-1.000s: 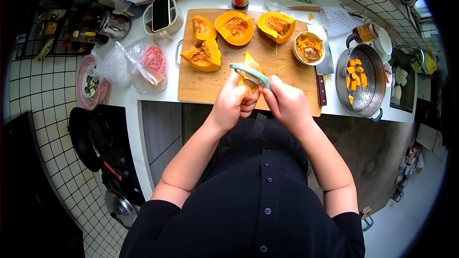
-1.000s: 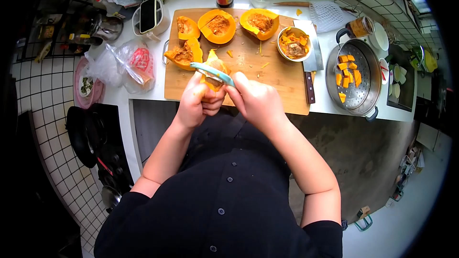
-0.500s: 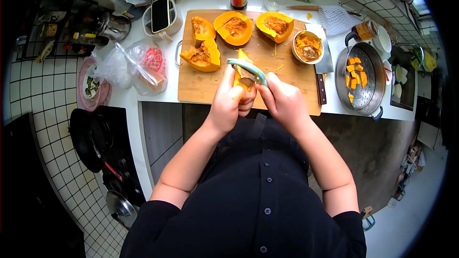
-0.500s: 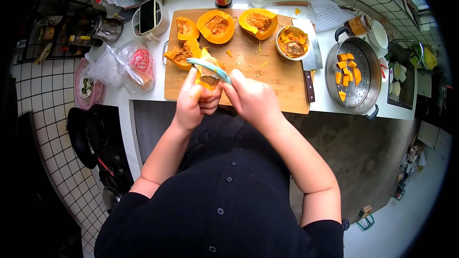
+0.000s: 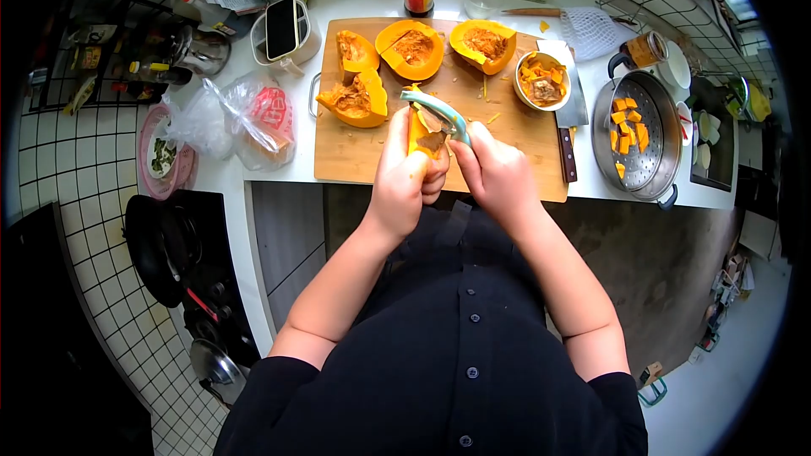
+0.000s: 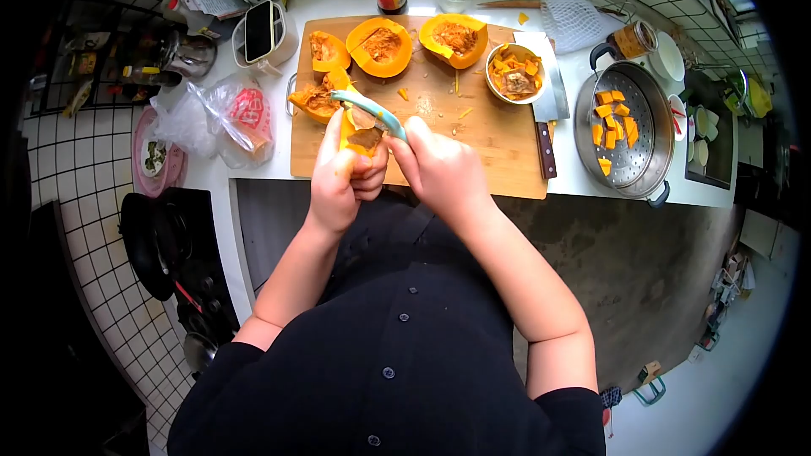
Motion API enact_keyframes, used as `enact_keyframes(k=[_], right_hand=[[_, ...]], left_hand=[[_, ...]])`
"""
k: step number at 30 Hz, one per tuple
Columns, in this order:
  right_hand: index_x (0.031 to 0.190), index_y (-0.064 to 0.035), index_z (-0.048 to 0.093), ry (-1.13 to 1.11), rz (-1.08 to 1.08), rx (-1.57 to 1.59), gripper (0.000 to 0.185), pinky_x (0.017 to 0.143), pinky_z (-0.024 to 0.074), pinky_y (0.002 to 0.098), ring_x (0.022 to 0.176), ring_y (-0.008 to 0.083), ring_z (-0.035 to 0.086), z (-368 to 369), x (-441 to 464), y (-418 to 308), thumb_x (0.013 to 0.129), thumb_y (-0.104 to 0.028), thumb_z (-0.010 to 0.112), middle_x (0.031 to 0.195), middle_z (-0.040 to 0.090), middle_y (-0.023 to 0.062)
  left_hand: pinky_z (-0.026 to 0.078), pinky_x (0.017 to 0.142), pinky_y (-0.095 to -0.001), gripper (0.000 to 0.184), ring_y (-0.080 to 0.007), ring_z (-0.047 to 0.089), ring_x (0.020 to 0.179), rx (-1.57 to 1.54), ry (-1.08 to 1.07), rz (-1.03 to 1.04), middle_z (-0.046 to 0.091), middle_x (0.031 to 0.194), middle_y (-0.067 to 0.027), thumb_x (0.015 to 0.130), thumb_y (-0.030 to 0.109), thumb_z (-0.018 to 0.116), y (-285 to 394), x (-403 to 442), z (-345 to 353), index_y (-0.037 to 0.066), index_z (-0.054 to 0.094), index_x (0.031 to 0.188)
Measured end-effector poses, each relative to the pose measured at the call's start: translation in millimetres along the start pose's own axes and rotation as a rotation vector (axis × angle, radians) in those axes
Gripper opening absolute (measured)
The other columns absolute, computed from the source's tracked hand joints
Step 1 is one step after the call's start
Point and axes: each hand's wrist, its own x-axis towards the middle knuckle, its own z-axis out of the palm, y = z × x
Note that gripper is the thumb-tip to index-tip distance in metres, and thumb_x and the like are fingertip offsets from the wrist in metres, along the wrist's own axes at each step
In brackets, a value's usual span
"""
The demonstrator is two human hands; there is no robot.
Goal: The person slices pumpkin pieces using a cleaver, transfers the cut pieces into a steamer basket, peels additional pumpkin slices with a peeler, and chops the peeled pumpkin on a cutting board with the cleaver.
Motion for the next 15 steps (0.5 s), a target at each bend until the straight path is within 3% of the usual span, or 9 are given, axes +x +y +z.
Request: enact_keyframes(k=[3,10,15], right_hand=[[0.08,-0.0074,0.047,0.0,-0.019,0.022,0.025,0.044,0.0451,0.0369,0.05,0.0273,0.057,0,-2,3,0.089,-0.025,0.062,0.054,0.052,0.01],[0.081,-0.0077,0.048,-0.059,-0.149,-0.058,0.026,0.044,0.0441,0.0359,0.048,0.0254,0.056,-18,1,16,0.087,-0.027,0.064,0.054,0.05,0.0081],[0.079,-0.0076,0.047,-0.079,-0.19,-0.051,0.027,0.044,0.0437,0.0352,0.048,0.0241,0.055,-18,0,20,0.086,-0.028,0.064,0.054,0.049,0.0069]], left_hand=[[0.021,0.04,-0.0187,0.047,-0.0036,0.026,0.046,0.02,-0.008,-0.025,0.04,0.068,0.0001,0.082,0.005,0.038,-2,-2,-3,0.01,0.029,0.128],[0.019,0.04,-0.0186,0.048,-0.0038,0.025,0.047,0.027,-0.194,-0.309,0.037,0.066,0.0002,0.081,0.007,0.038,21,-4,-20,0.012,0.03,0.127],[0.016,0.036,-0.0178,0.046,-0.0026,0.022,0.043,0.019,-0.211,-0.387,0.036,0.063,-0.0006,0.077,0.009,0.041,27,-5,-21,0.008,0.035,0.123]])
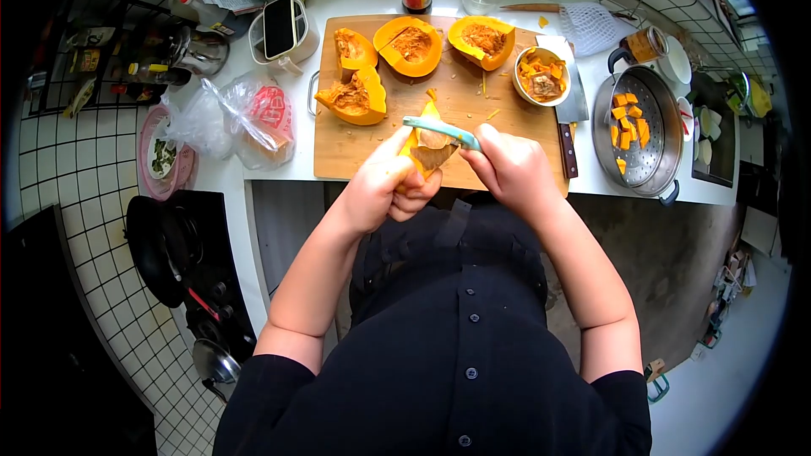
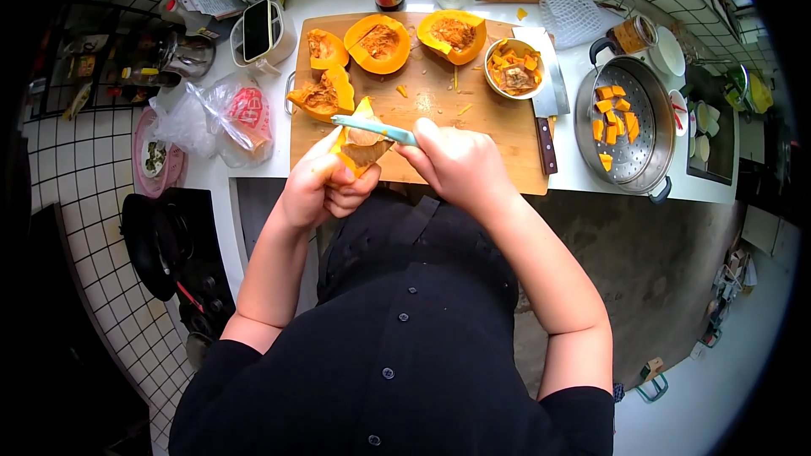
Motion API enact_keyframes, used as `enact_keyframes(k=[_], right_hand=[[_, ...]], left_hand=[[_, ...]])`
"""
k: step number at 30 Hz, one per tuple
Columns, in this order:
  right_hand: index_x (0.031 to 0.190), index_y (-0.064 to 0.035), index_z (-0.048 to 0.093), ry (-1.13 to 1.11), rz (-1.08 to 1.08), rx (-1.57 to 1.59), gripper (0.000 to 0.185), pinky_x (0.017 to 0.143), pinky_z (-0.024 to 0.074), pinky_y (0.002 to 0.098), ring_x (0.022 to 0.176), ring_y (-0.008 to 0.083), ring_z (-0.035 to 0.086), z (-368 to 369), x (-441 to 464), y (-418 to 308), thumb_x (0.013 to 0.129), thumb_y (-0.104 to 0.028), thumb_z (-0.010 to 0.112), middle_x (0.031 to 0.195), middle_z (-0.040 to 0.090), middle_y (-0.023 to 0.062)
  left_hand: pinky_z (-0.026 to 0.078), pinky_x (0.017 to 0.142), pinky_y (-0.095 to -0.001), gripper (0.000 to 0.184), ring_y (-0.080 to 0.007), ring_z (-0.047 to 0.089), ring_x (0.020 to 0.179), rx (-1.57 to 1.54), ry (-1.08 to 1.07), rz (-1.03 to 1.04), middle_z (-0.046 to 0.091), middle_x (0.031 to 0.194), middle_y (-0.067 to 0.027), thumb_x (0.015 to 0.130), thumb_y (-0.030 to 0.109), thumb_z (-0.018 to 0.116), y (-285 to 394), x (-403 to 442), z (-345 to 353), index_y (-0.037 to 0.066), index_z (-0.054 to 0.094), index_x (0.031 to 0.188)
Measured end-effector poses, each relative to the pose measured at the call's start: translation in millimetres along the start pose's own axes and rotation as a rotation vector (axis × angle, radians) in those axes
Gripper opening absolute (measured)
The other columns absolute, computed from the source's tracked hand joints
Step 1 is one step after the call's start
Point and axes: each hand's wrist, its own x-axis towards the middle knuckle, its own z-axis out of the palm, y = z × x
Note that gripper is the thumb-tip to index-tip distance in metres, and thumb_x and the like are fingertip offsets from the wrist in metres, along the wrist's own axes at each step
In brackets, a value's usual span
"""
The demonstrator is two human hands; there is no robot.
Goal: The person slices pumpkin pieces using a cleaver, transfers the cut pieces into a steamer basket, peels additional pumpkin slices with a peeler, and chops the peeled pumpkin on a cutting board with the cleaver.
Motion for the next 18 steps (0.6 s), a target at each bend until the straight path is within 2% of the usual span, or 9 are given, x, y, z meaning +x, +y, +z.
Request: enact_keyframes(k=[1,3,4,10,16,18], right_hand=[[0.079,-0.0066,0.047,-0.031,0.012,0.01,0.026,0.046,0.0434,0.0365,0.05,0.0265,0.055,-2,0,0,0.086,-0.025,0.064,0.056,0.049,0.009],[0.079,-0.0046,0.048,-0.094,0.037,0.031,0.023,0.048,0.0428,0.0392,0.054,0.0314,0.055,-8,0,-1,0.086,-0.02,0.064,0.06,0.05,0.0131],[0.079,-0.0048,0.048,-0.099,0.028,0.03,0.024,0.048,0.0427,0.0391,0.054,0.0311,0.055,-10,1,-2,0.086,-0.02,0.064,0.06,0.049,0.0129],[0.078,-0.0055,0.046,-0.123,-0.009,0.017,0.026,0.048,0.0429,0.039,0.054,0.0303,0.055,-18,5,0,0.085,-0.022,0.065,0.059,0.049,0.0121],[0.078,-0.0054,0.045,-0.155,-0.048,-0.003,0.026,0.048,0.0428,0.0388,0.054,0.0299,0.055,-23,8,6,0.084,-0.022,0.065,0.058,0.048,0.0118],[0.078,-0.0054,0.045,-0.156,-0.061,-0.012,0.026,0.048,0.0428,0.0387,0.053,0.0299,0.055,-24,10,8,0.084,-0.021,0.065,0.058,0.048,0.0118]], left_hand=[[0.016,0.034,-0.0178,0.046,-0.0024,0.021,0.041,-0.015,0.011,-0.008,0.036,0.062,-0.0011,0.076,0.01,0.042,0,0,0,0.006,0.037,0.122],[0.015,0.036,-0.0173,0.044,-0.0021,0.021,0.043,-0.016,-0.062,-0.04,0.037,0.063,0.0001,0.078,0.009,0.04,1,-1,-5,0.01,0.036,0.122],[0.015,0.037,-0.0171,0.043,-0.0019,0.021,0.044,-0.017,-0.098,-0.055,0.037,0.064,0.0007,0.079,0.008,0.039,2,-1,-8,0.012,0.035,0.122],[0.014,0.035,-0.0174,0.036,-0.0016,0.02,0.042,-0.027,-0.113,-0.103,0.035,0.061,0.0013,0.078,0.009,0.041,5,-3,-8,0.008,0.038,0.114],[0.014,0.034,-0.0174,0.031,-0.0017,0.019,0.041,-0.154,-0.228,-0.201,0.033,0.06,0.0023,0.078,0.01,0.043,3,0,-21,0.006,0.041,0.108],[0.014,0.035,-0.0176,0.035,-0.0019,0.019,0.042,-0.178,-0.244,-0.211,0.033,0.061,0.0023,0.078,0.01,0.043,3,2,-23,0.007,0.04,0.113]])
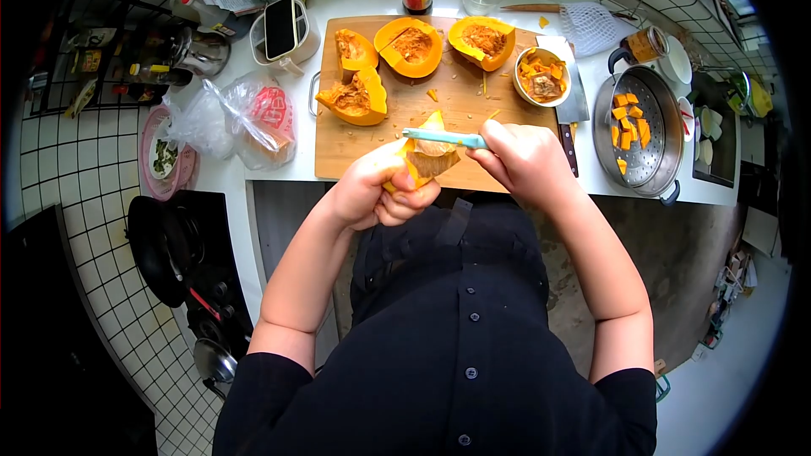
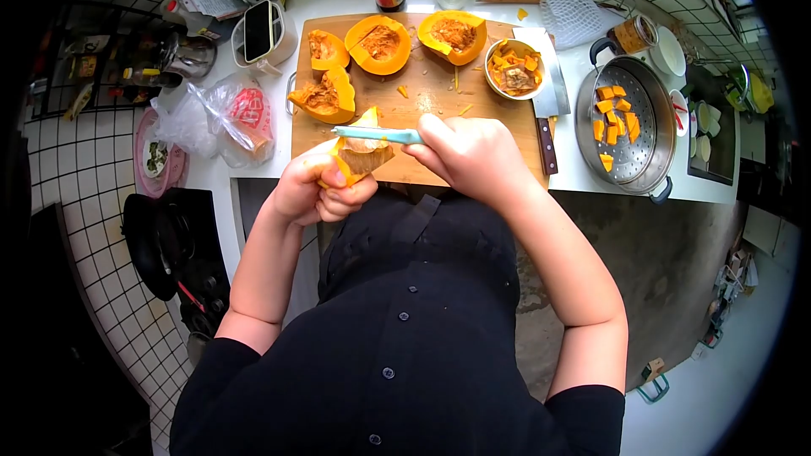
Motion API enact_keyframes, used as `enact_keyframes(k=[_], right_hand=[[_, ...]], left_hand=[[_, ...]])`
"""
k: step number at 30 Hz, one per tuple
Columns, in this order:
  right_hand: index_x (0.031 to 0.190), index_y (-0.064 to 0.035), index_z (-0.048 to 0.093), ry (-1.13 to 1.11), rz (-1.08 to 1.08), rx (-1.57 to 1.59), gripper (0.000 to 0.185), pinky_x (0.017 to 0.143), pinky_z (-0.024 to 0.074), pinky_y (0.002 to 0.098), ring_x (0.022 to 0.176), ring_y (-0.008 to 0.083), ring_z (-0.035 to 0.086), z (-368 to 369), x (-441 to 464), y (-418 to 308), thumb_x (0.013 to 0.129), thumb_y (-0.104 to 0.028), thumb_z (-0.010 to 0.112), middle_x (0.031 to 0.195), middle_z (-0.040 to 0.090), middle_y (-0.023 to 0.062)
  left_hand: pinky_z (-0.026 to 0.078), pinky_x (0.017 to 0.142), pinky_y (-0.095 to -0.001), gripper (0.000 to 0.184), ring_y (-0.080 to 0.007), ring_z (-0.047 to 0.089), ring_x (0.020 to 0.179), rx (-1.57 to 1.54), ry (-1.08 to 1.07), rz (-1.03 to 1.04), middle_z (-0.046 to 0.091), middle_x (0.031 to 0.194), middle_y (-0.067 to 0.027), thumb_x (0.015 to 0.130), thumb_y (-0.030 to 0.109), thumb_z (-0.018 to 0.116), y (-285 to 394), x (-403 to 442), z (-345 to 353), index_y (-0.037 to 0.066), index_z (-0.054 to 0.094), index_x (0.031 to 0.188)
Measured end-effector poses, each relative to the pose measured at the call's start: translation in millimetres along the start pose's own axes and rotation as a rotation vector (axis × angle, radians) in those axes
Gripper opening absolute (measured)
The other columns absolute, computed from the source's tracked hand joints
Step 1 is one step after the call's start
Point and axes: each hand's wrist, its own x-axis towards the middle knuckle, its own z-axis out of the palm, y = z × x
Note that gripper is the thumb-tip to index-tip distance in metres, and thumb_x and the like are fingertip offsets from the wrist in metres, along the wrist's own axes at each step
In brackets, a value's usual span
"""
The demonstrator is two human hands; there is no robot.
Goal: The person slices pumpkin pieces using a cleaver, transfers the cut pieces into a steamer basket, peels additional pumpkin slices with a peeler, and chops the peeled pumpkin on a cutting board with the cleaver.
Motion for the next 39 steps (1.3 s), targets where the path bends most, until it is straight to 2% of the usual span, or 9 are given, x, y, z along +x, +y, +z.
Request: enact_keyframes(k=[5,8,18,23,26,30,32,36,39], right_hand=[[0.079,-0.0073,0.048,0.123,0.014,-0.028,0.028,0.044,0.0427,0.0346,0.049,0.0238,0.055,10,1,-1,0.085,-0.029,0.065,0.056,0.05,0.0066],[0.079,-0.0073,0.047,0.158,0.035,-0.003,0.028,0.044,0.0425,0.0348,0.049,0.0237,0.055,14,0,-3,0.085,-0.028,0.066,0.056,0.049,0.0067],[0.078,-0.0048,0.046,0.048,0.01,0.004,0.026,0.048,0.0423,0.0374,0.053,0.0288,0.055,1,-1,2,0.083,-0.021,0.067,0.059,0.048,0.0112],[0.078,-0.0048,0.046,0.031,0.045,-0.022,0.026,0.048,0.0427,0.0376,0.053,0.0285,0.055,2,-4,0,0.083,-0.02,0.067,0.058,0.048,0.0112],[0.077,-0.0046,0.046,0.037,0.046,0.0,0.026,0.048,0.0434,0.0382,0.053,0.0293,0.055,1,-4,2,0.083,-0.019,0.066,0.058,0.048,0.0119],[0.077,-0.0073,0.047,0.114,0.024,-0.024,0.024,0.046,0.0449,0.0371,0.049,0.0269,0.056,2,-3,12,0.086,-0.022,0.063,0.055,0.052,0.0092],[0.078,-0.0057,0.048,0.223,0.33,-0.05,0.022,0.047,0.0453,0.0391,0.052,0.0318,0.057,2,-8,52,0.088,-0.02,0.061,0.058,0.054,0.0128],[0.078,-0.0038,0.048,0.147,0.328,0.016,0.023,0.049,0.0436,0.0416,0.056,0.0356,0.057,-29,-15,53,0.09,-0.021,0.06,0.061,0.054,0.0173],[0.078,-0.0033,0.047,0.083,0.398,0.091,0.025,0.049,0.0434,0.042,0.057,0.0367,0.057,-14,-23,49,0.09,-0.022,0.059,0.06,0.054,0.0182]], left_hand=[[0.021,0.04,-0.0195,0.054,-0.0044,0.026,0.046,0.257,0.215,0.238,0.038,0.063,0.0005,0.08,0.007,0.038,-9,8,23,0.011,0.027,0.132],[0.017,0.038,-0.0199,0.053,-0.0047,0.022,0.043,0.363,0.422,0.411,0.035,0.059,-0.0005,0.074,0.009,0.04,-21,18,40,0.009,0.033,0.127],[0.015,0.034,-0.0177,0.052,-0.0031,0.02,0.041,-0.1,-0.084,0.102,0.037,0.062,-0.0017,0.077,0.009,0.041,-9,3,1,0.009,0.033,0.128],[0.018,0.038,-0.0197,0.057,-0.0041,0.022,0.042,0.331,0.248,0.156,0.036,0.06,0.0003,0.075,0.006,0.039,-1,2,25,0.009,0.03,0.131],[0.017,0.036,-0.0197,0.055,-0.0044,0.022,0.041,0.318,0.275,0.201,0.037,0.059,-0.0002,0.075,0.007,0.04,-6,5,29,0.01,0.032,0.13],[0.017,0.034,-0.0198,0.054,-0.0044,0.022,0.04,-0.023,-0.09,0.013,0.038,0.058,-0.0006,0.074,0.011,0.045,-6,2,9,0.005,0.035,0.127],[0.017,0.033,-0.0197,0.055,-0.0042,0.023,0.039,-0.103,-0.355,-0.121,0.038,0.058,-0.0006,0.073,0.013,0.047,-12,-2,12,0.002,0.036,0.126],[0.019,0.036,-0.0185,0.055,-0.0046,0.026,0.042,-0.018,0.12,0.176,0.034,0.058,0.0001,0.075,0.012,0.051,-10,0,-5,0.001,0.036,0.127],[0.018,0.036,-0.0186,0.056,-0.0047,0.022,0.043,0.008,0.125,0.236,0.036,0.063,-0.0022,0.078,0.011,0.048,-12,11,-16,0.006,0.034,0.132]])
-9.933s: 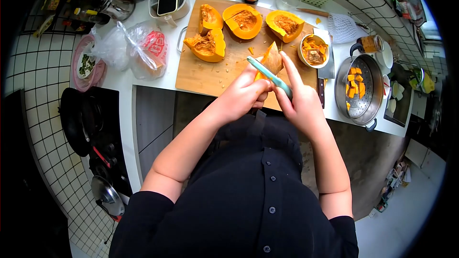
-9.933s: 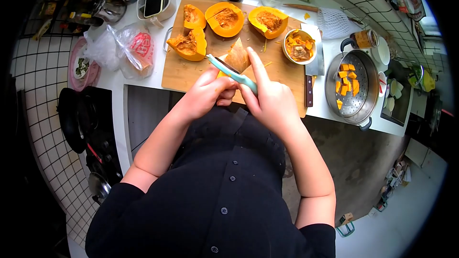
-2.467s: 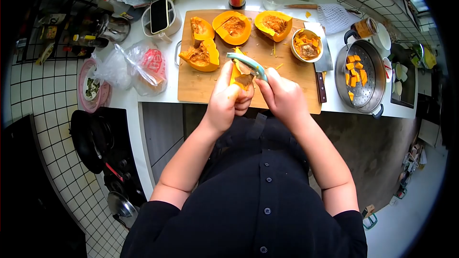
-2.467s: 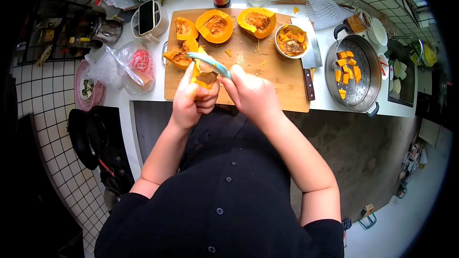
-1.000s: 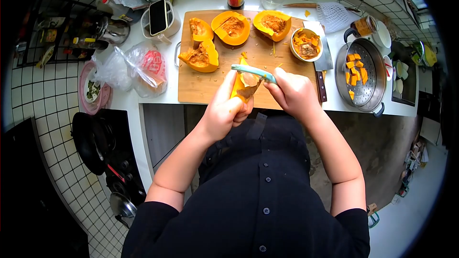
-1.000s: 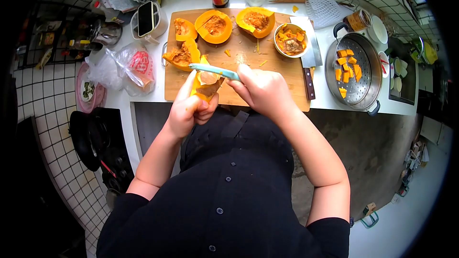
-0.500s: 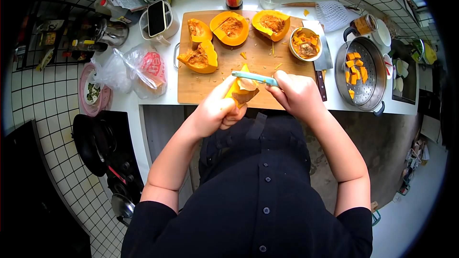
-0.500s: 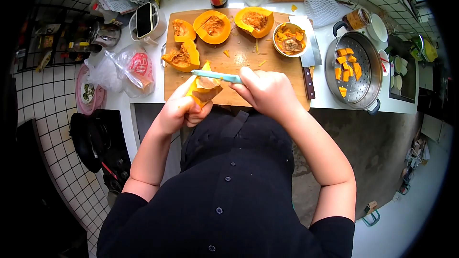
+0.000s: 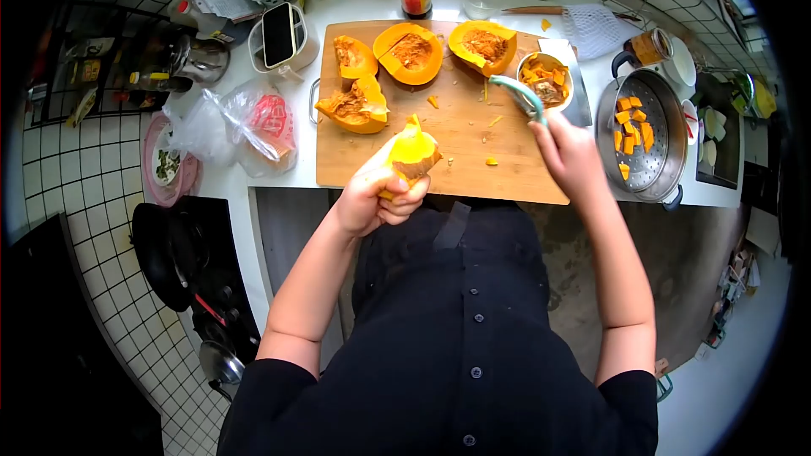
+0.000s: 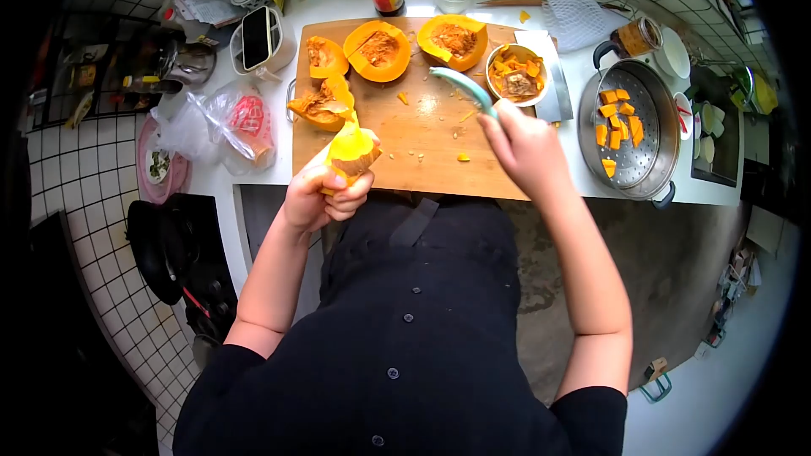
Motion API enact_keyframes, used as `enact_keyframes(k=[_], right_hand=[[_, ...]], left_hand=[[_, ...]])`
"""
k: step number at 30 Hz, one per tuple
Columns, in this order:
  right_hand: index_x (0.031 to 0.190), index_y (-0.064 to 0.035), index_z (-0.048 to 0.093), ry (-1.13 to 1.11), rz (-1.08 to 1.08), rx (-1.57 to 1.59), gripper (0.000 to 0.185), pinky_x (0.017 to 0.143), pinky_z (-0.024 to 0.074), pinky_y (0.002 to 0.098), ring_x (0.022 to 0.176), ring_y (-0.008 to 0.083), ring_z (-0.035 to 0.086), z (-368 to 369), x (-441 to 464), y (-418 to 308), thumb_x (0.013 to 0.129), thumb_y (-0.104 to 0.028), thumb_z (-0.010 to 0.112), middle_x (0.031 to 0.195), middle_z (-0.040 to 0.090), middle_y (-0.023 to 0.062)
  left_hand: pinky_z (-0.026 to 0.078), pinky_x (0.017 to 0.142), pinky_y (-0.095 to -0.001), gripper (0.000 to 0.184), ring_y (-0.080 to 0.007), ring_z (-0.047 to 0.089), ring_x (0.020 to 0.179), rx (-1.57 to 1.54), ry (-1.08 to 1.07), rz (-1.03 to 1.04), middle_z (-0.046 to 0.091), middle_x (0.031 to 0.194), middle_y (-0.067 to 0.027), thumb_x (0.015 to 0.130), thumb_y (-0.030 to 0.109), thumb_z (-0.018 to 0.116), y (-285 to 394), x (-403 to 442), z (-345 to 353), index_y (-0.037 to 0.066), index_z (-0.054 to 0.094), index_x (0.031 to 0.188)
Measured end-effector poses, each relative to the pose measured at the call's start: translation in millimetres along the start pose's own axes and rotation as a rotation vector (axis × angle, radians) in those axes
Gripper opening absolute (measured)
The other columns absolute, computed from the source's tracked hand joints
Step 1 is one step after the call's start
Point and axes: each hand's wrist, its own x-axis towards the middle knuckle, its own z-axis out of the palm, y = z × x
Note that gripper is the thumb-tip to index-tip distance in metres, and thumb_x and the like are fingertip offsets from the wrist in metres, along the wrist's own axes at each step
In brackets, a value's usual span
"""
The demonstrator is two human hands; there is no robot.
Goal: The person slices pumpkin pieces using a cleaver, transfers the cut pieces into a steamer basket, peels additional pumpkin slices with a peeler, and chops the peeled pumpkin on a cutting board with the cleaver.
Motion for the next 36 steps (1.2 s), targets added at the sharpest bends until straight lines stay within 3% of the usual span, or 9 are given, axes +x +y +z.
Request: enact_keyframes(k=[3,5,6,7,10,13,18,26,36], right_hand=[[0.079,-0.0029,0.048,-0.081,0.147,0.15,0.026,0.049,0.0419,0.0404,0.053,0.0347,0.055,23,-11,-6,0.093,-0.024,0.056,0.059,0.052,0.0172],[0.078,-0.0023,0.048,-0.093,0.228,0.388,0.027,0.049,0.0384,0.0352,0.048,0.0251,0.047,37,-16,-15,0.093,-0.024,0.056,0.057,0.047,0.0144],[0.077,-0.0023,0.048,-0.081,0.293,0.498,0.028,0.049,0.0342,0.0299,0.051,0.0141,0.036,47,-21,-16,0.093,-0.024,0.057,0.056,0.04,0.008],[0.079,-0.0025,0.049,-0.141,0.419,0.613,0.027,0.052,0.0337,0.0269,0.057,0.0085,0.035,50,-22,-23,0.093,-0.024,0.058,0.059,0.041,0.0022],[0.083,-0.0025,0.051,-0.146,0.523,0.861,0.024,0.057,0.0337,0.024,0.066,0.0055,0.036,67,-26,-37,0.093,-0.024,0.058,0.067,0.042,-0.0024],[0.093,-0.003,0.05,-0.179,0.593,1.076,0.02,0.055,0.0353,0.0258,0.059,0.0072,0.04,63,-27,-53,0.096,-0.023,0.052,0.065,0.043,-0.0017],[0.097,-0.0031,0.05,-0.141,0.448,0.832,0.019,0.053,0.0362,0.0274,0.056,0.0114,0.044,60,-31,-52,0.097,-0.022,0.049,0.06,0.046,0.0043],[0.096,-0.0046,0.056,-0.046,0.188,0.457,0.014,0.051,0.0466,0.038,0.059,0.0322,0.062,60,-33,-70,0.091,-0.018,0.057,0.065,0.06,0.0147],[0.086,-0.0076,0.052,0.054,-0.02,0.097,0.016,0.048,0.0457,0.039,0.056,0.0301,0.061,64,-38,-65,0.089,-0.021,0.06,0.061,0.058,0.0122]], left_hand=[[0.02,0.038,-0.0177,0.054,-0.005,0.024,0.046,0.107,0.046,0.05,0.038,0.067,-0.004,0.082,0.018,0.049,-5,9,4,0.009,0.033,0.133],[0.02,0.039,-0.0173,0.052,-0.0052,0.025,0.047,0.161,0.087,0.094,0.038,0.068,-0.0038,0.085,0.022,0.048,-9,15,10,0.01,0.033,0.134],[0.024,0.042,-0.0176,0.048,-0.0058,0.03,0.051,0.236,0.083,0.119,0.042,0.071,-0.0049,0.089,0.029,0.045,-9,17,11,0.01,0.034,0.133],[0.024,0.043,-0.018,0.047,-0.0063,0.032,0.053,0.305,0.119,0.167,0.043,0.073,-0.0054,0.09,0.03,0.044,-12,22,10,0.01,0.034,0.132],[0.03,0.045,-0.0199,0.044,-0.0098,0.042,0.067,0.44,0.195,0.302,0.049,0.082,-0.008,0.092,0.034,0.041,-27,35,3,0.007,0.037,0.128],[0.034,0.046,-0.0204,0.044,-0.0117,0.043,0.069,0.223,0.209,0.248,0.049,0.088,-0.0083,0.092,0.036,0.039,-30,39,11,0.008,0.038,0.127],[0.03,0.04,-0.0177,0.061,-0.0116,0.044,0.064,0.047,0.246,0.238,0.048,0.088,-0.0067,0.095,0.061,0.02,-30,43,9,0.008,0.045,0.113],[0.029,0.034,-0.0208,0.065,-0.0118,0.04,0.038,0.381,0.497,0.262,0.048,0.056,-0.0058,0.096,0.06,0.016,-32,42,20,0.005,0.05,0.089],[0.033,0.036,-0.0215,0.059,-0.0112,0.04,0.039,0.32,0.496,0.279,0.049,0.057,-0.0052,0.098,0.055,0.019,-40,41,24,0.006,0.051,0.087]])
